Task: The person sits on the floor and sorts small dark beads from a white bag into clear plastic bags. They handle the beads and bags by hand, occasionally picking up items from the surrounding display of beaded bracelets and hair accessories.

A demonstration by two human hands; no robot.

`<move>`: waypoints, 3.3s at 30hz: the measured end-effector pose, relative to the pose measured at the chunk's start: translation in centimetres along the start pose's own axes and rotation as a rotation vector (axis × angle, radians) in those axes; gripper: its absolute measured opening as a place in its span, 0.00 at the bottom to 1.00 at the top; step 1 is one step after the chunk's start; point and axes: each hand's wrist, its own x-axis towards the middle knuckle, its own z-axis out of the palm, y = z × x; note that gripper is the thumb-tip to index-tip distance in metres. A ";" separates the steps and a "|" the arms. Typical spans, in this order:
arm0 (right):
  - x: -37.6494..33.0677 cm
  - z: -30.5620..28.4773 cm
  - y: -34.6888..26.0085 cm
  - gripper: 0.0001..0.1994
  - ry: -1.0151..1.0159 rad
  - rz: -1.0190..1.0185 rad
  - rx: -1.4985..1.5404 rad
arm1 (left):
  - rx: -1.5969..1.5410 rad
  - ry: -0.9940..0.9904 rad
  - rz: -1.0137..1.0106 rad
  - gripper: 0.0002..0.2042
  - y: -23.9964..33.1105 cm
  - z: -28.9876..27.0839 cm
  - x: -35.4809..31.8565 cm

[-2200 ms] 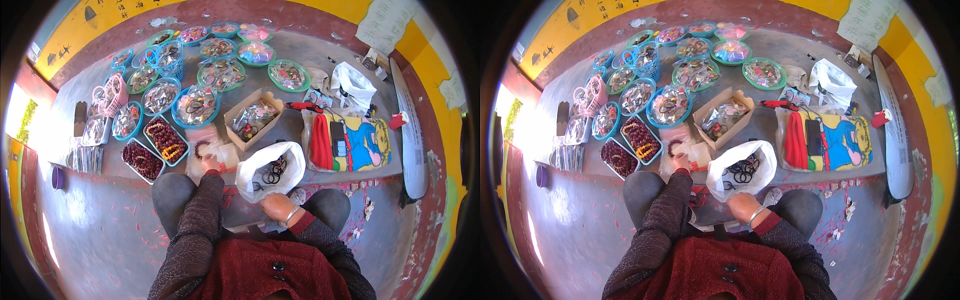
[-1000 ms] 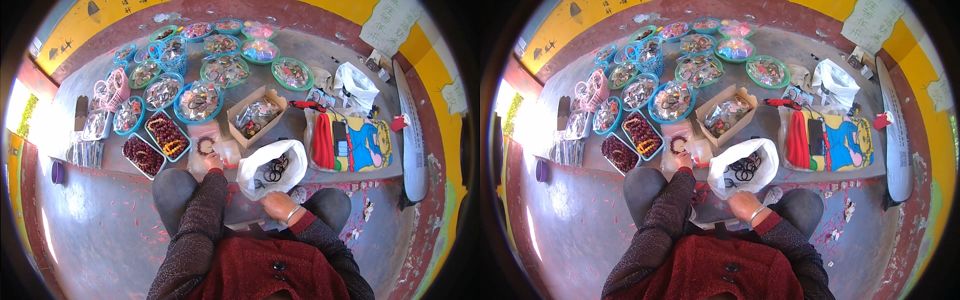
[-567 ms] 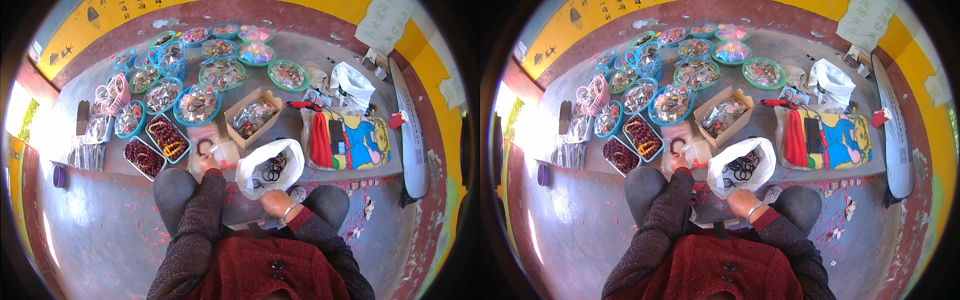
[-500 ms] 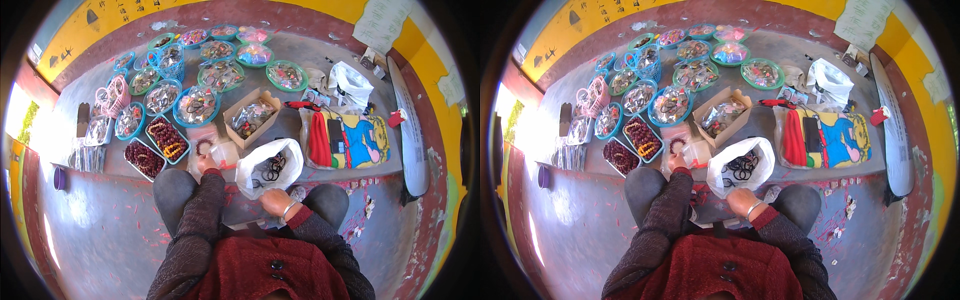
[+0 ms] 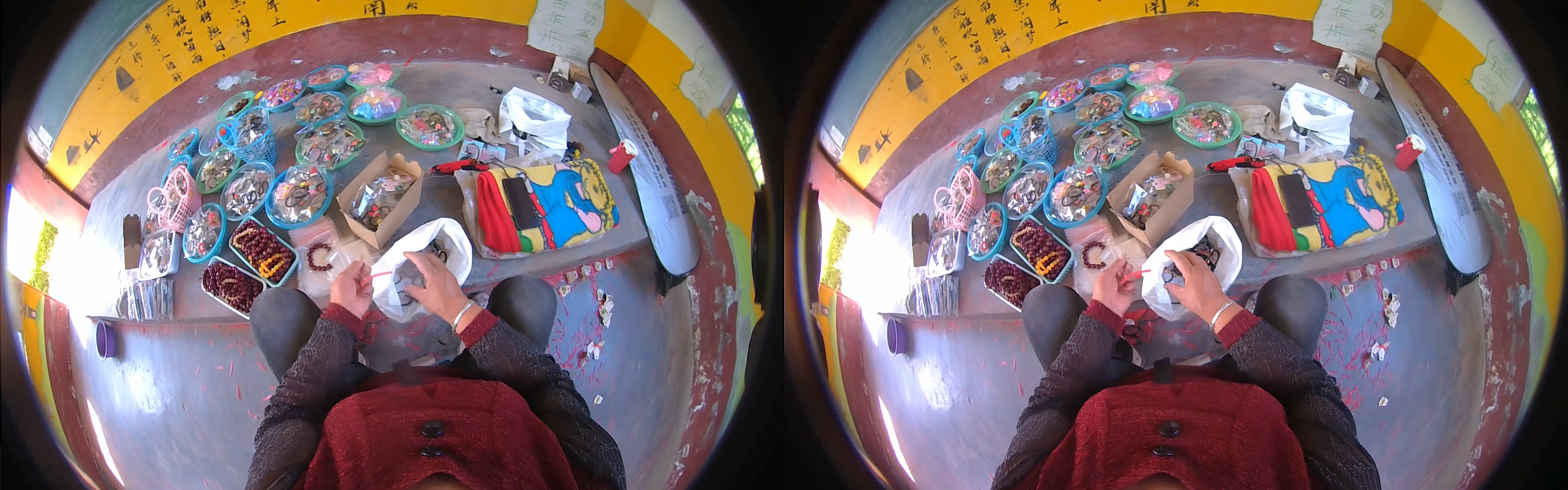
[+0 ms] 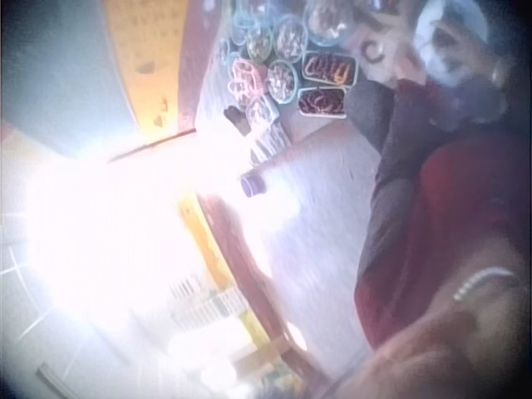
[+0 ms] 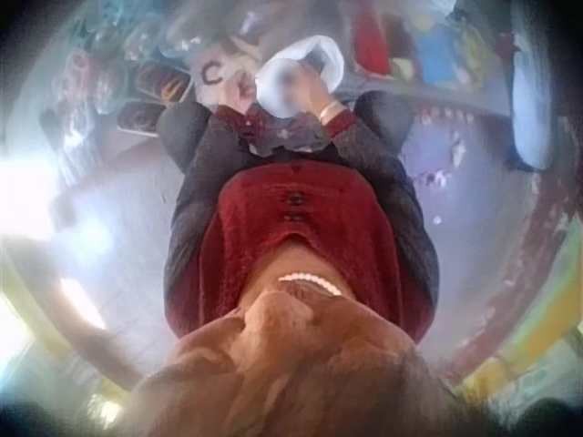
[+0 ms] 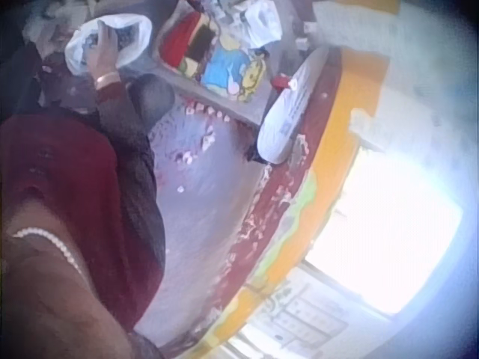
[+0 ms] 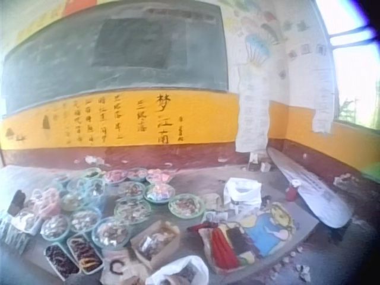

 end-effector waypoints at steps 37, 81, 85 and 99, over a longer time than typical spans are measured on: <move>-1.0 0.9 2.2 0.07 -0.311 0.662 0.956 | 0.435 -0.340 0.104 0.05 -2.6 -1.6 -1.5; -1.1 -0.7 0.5 0.14 -0.346 0.863 1.087 | 1.609 -0.159 1.601 0.06 -2.7 0.0 -3.9; -1.1 -0.6 0.9 0.11 -0.330 0.887 1.086 | 1.609 -0.177 1.623 0.07 -2.8 0.1 -3.9; -0.6 -1.2 0.9 0.07 -0.153 0.452 0.262 | 1.530 -0.468 1.442 0.18 -3.2 1.5 -5.4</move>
